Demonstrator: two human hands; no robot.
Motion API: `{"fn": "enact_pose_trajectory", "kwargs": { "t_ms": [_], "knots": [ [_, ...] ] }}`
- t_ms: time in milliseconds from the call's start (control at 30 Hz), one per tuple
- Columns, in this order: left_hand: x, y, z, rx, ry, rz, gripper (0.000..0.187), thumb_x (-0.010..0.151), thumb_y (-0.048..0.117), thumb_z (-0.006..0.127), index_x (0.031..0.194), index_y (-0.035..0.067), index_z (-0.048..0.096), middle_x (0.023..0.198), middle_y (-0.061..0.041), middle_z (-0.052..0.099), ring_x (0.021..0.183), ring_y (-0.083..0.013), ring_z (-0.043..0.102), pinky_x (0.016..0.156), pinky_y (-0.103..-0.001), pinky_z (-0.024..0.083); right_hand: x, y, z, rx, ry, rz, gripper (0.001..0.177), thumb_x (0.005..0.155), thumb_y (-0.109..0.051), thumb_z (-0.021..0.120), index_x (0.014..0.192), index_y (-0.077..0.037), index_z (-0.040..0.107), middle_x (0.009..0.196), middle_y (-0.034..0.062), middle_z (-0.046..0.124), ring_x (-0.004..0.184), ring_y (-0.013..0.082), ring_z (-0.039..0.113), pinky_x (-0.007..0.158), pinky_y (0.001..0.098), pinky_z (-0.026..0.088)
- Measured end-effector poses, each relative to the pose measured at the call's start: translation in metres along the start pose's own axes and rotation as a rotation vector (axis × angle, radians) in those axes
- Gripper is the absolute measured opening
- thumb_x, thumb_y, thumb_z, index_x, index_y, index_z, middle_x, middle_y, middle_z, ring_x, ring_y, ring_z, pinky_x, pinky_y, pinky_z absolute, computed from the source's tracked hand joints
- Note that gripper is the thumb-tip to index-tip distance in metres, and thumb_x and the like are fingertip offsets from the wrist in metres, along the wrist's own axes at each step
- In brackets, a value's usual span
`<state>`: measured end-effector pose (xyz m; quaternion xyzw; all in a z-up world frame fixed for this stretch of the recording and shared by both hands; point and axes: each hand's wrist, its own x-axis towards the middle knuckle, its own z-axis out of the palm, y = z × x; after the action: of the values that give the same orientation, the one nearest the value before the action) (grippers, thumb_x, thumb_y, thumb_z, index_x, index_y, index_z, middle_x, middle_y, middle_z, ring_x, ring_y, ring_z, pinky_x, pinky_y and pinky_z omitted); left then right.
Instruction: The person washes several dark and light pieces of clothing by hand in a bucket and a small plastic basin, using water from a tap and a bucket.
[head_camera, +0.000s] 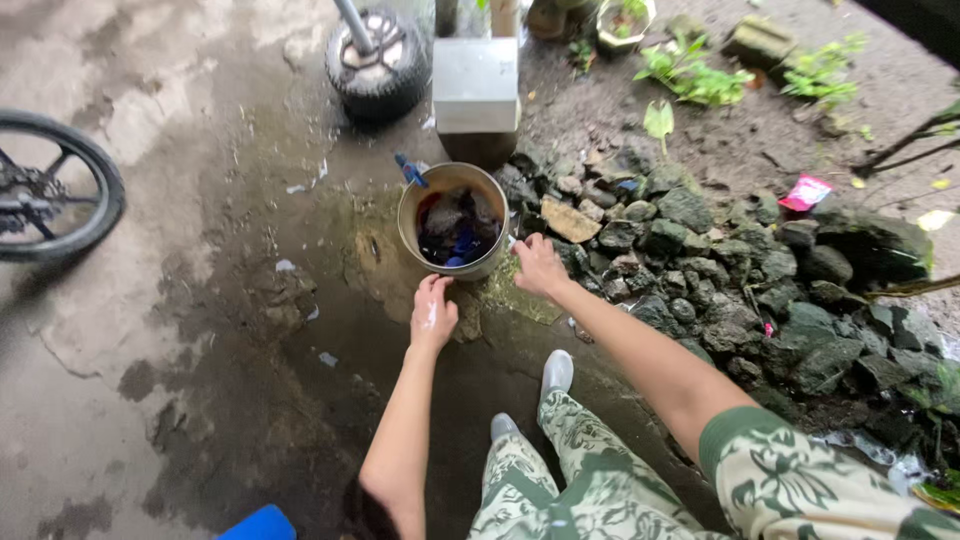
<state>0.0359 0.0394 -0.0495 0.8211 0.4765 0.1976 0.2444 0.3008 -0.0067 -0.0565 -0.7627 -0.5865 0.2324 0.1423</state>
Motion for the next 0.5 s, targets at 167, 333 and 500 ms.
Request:
{"fn": "enact_pose_trajectory", "kwargs": {
  "t_ms": [167,333,500],
  "knots": [
    [0.039,-0.022,0.05,-0.001,-0.077,-0.138,0.045,0.081,0.006,0.064,0.126,0.012,0.062,0.139,-0.013,0.053,0.123,-0.0376,0.054,0.099,-0.049,0.05,0.058,0.02,0.03,-0.087,-0.026,-0.101,0.05,0.074,-0.016,0.074,0.12,-0.01,0.058,0.124,0.0197,0.049,0.114,0.0407,0.052,0.093,0.0522,0.052],
    [0.081,-0.056,0.102,0.013,-0.042,-0.118,0.046,0.079,0.005,0.064,0.125,0.013,0.063,0.138,-0.015,0.053,0.123,-0.0392,0.053,0.099,-0.049,0.05,0.11,0.029,0.053,-0.066,-0.073,-0.134,0.046,0.073,-0.012,0.075,0.117,-0.013,0.06,0.125,0.0182,0.05,0.116,0.0389,0.053,0.095,0.0505,0.051],
    [0.123,-0.1,0.154,0.013,-0.054,-0.119,0.043,0.082,0.006,0.065,0.124,0.013,0.064,0.137,-0.014,0.054,0.125,-0.0381,0.053,0.1,-0.049,0.049,0.169,0.04,0.093,-0.062,-0.085,-0.144,0.047,0.073,-0.009,0.074,0.117,-0.008,0.059,0.128,0.0197,0.048,0.117,0.0393,0.053,0.093,0.05,0.052]
  ]
}}
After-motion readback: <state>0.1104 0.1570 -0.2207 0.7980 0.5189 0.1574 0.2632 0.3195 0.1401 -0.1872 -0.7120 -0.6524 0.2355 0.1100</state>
